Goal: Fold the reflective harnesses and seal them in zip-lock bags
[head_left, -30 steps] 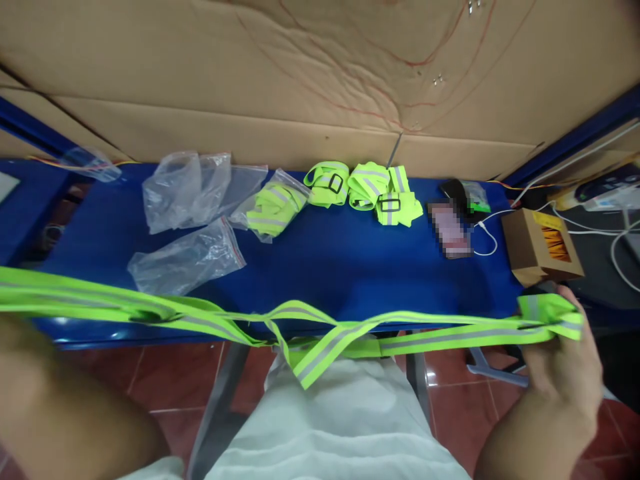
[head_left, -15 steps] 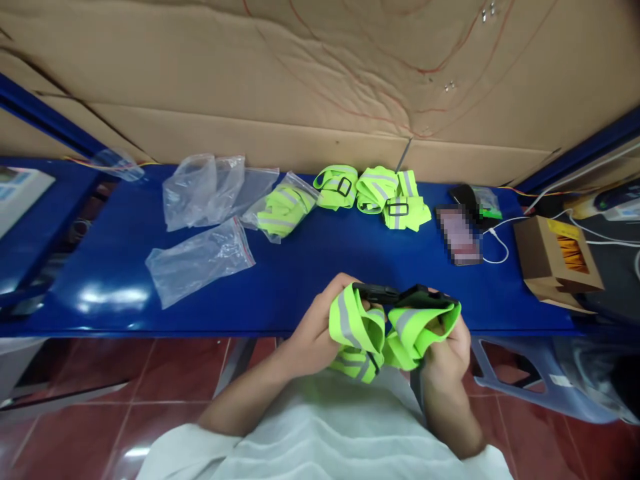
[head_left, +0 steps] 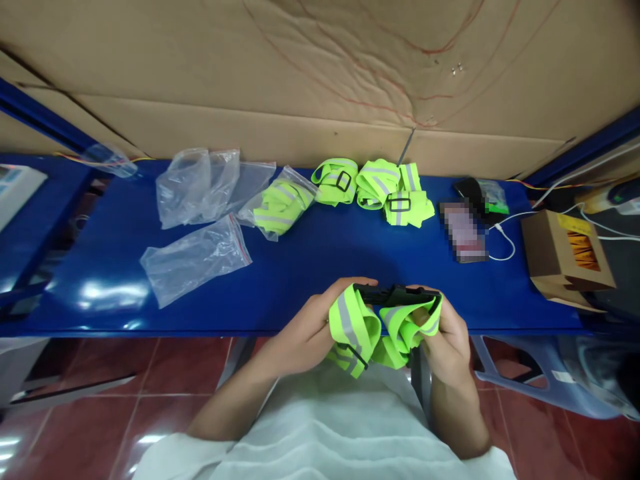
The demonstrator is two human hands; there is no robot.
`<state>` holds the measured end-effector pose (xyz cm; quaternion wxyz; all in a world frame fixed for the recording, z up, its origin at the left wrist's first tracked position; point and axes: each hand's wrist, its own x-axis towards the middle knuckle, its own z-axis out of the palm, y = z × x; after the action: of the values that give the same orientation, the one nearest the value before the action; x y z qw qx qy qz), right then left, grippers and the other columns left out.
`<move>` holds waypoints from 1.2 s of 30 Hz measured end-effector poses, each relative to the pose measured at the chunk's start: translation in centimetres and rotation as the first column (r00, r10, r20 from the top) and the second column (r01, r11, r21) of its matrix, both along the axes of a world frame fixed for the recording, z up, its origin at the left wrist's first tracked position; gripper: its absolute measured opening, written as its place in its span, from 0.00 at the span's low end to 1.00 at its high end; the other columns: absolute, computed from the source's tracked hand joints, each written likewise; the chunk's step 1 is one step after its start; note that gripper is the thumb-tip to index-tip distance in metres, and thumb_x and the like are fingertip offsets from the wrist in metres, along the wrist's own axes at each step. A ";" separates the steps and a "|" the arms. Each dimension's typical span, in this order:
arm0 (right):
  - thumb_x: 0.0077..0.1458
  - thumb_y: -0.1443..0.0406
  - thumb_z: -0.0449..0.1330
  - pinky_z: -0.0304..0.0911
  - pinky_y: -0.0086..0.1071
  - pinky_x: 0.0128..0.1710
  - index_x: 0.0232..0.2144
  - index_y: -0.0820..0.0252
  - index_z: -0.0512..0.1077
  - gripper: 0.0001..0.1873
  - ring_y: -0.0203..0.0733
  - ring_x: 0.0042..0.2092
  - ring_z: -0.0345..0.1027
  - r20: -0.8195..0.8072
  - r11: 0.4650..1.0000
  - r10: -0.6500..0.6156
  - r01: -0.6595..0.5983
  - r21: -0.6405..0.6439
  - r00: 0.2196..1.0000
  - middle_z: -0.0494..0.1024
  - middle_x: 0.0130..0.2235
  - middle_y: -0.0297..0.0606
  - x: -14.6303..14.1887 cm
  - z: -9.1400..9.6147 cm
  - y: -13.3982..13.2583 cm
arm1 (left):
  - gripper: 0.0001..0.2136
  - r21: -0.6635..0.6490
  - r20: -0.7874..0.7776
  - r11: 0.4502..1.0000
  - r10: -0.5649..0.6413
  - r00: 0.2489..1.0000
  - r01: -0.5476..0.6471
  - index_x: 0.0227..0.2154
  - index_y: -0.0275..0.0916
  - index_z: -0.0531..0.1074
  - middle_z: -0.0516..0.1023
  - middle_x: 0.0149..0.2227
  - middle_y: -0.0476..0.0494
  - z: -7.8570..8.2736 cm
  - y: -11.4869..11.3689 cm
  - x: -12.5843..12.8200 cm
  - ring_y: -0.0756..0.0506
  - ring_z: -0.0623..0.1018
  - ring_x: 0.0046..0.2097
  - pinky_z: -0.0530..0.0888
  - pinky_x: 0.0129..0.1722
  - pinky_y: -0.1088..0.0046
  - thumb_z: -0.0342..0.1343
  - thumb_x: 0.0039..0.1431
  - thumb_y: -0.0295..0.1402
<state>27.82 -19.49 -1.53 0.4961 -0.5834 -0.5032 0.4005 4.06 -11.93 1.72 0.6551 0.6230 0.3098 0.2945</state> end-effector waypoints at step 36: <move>0.68 0.61 0.58 0.68 0.34 0.54 0.51 0.51 0.75 0.12 0.41 0.52 0.76 0.206 0.956 0.289 -0.269 -0.120 0.935 0.82 0.51 0.34 -1.6 3.8 4.6 | 0.20 -0.147 0.080 0.989 -0.005 0.997 0.017 0.63 0.50 0.69 0.72 0.65 0.43 -0.9 0.8 -1.9 0.40 0.72 0.66 0.71 0.64 0.64 0.55 0.71 0.34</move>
<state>26.19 -14.88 2.23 0.3480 -0.5688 -0.6145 0.4216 2.18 -11.09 0.78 0.7128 0.5624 0.3010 0.2918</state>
